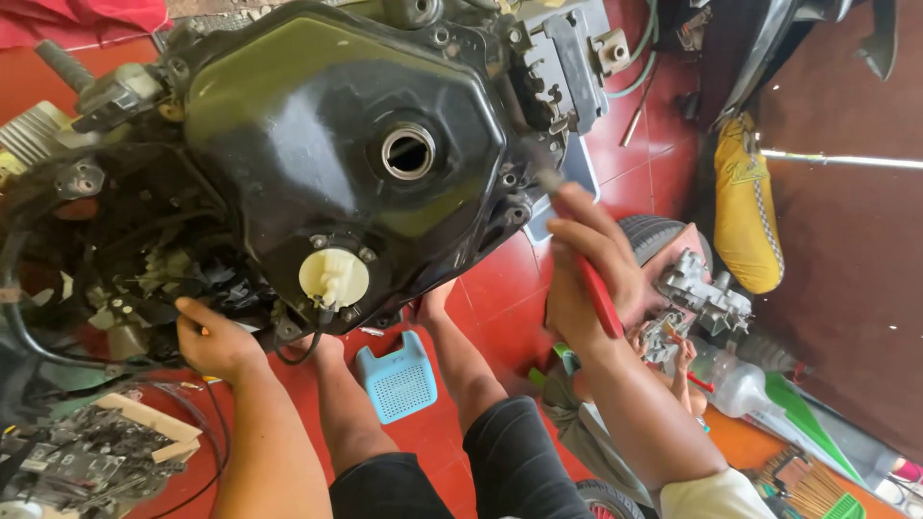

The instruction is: The person removes a fuel pump component from a motorcycle tank using a red-handled tool, cleans the assembly and the mounting area with a brush, and then reinstalls the pump into the tank by hand.

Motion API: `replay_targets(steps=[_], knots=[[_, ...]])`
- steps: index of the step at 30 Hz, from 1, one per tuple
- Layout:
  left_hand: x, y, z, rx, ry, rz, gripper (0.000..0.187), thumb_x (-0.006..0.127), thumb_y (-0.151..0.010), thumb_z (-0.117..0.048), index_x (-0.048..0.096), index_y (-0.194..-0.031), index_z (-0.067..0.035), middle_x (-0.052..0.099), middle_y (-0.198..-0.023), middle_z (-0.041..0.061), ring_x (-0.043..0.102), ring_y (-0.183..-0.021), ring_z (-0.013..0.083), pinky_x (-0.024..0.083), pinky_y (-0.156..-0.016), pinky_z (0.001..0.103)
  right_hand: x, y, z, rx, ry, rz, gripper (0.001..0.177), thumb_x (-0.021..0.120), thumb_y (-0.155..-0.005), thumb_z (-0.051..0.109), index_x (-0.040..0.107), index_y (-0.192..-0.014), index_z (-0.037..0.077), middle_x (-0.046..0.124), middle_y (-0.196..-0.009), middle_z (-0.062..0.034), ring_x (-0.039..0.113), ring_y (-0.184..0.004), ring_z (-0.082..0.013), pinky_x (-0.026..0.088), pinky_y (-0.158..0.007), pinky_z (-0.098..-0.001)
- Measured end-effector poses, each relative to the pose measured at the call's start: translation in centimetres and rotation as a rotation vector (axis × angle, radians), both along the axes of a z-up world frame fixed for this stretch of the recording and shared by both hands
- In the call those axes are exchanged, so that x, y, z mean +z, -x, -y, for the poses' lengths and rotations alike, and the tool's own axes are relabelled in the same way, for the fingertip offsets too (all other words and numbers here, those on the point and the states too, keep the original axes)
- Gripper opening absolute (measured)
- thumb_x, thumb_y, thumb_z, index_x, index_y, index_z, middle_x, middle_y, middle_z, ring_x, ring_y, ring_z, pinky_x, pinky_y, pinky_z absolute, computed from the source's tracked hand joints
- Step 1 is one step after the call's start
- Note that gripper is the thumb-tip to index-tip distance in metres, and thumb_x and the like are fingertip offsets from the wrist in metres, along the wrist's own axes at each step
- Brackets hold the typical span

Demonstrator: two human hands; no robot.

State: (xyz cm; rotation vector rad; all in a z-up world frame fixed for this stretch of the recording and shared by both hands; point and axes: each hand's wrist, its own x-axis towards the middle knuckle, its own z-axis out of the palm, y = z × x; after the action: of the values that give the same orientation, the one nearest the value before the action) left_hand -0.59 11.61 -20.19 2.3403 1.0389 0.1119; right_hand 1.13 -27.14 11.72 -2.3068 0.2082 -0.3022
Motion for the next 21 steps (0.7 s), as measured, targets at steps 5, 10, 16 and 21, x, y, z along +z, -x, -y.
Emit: replay_targets(steps=[5,10,16,21], knots=[[0.5,0.0,-0.1,-0.002,0.023,-0.002,0.050,0.052,-0.113,-0.061,0.079,-0.095,-0.022,0.078,-0.090,0.002,0.073,-0.090,0.0329,0.057,-0.083,0.046,-3.3,3.7,-2.6,-0.041,-0.056,0.012,0.007,0.074,-0.091,0.006,0.078,-0.093,0.011,0.074,-0.108,-0.0185,0.075,-0.097,-0.0380,0.058,-0.088,-0.0448],[-0.1,0.5,-1.0,0.013,0.007,-0.021,0.053,0.052,-0.112,-0.063,0.079,-0.093,-0.022,0.077,-0.088,0.005,0.073,-0.090,0.0354,0.056,-0.083,0.046,-0.5,3.5,-5.7,0.064,-0.452,-0.205,0.006,0.072,-0.093,0.009,0.077,-0.093,0.006,0.078,-0.100,-0.0191,0.078,-0.092,-0.0393,0.059,-0.083,-0.0487],[4.2,-1.4,1.3,0.010,0.083,-0.049,0.056,0.048,-0.112,-0.063,0.078,-0.097,-0.018,0.077,-0.089,0.007,0.073,-0.090,0.0352,0.055,-0.085,0.046,-2.8,2.9,-1.3,-0.237,-0.065,0.126,0.010,0.067,-0.099,0.010,0.076,-0.100,0.008,0.074,-0.111,-0.0166,0.073,-0.104,-0.0322,0.055,-0.093,-0.0410],[1.1,-1.2,0.5,0.025,0.108,-0.033,0.051,0.050,-0.111,-0.060,0.079,-0.094,-0.022,0.074,-0.079,0.001,0.074,-0.082,0.0229,0.056,-0.083,0.039,-4.1,5.1,-6.2,-0.155,-0.129,0.051,0.010,0.068,-0.097,0.008,0.077,-0.092,0.008,0.072,-0.123,-0.0201,0.073,-0.111,-0.0391,0.055,-0.097,-0.0439]])
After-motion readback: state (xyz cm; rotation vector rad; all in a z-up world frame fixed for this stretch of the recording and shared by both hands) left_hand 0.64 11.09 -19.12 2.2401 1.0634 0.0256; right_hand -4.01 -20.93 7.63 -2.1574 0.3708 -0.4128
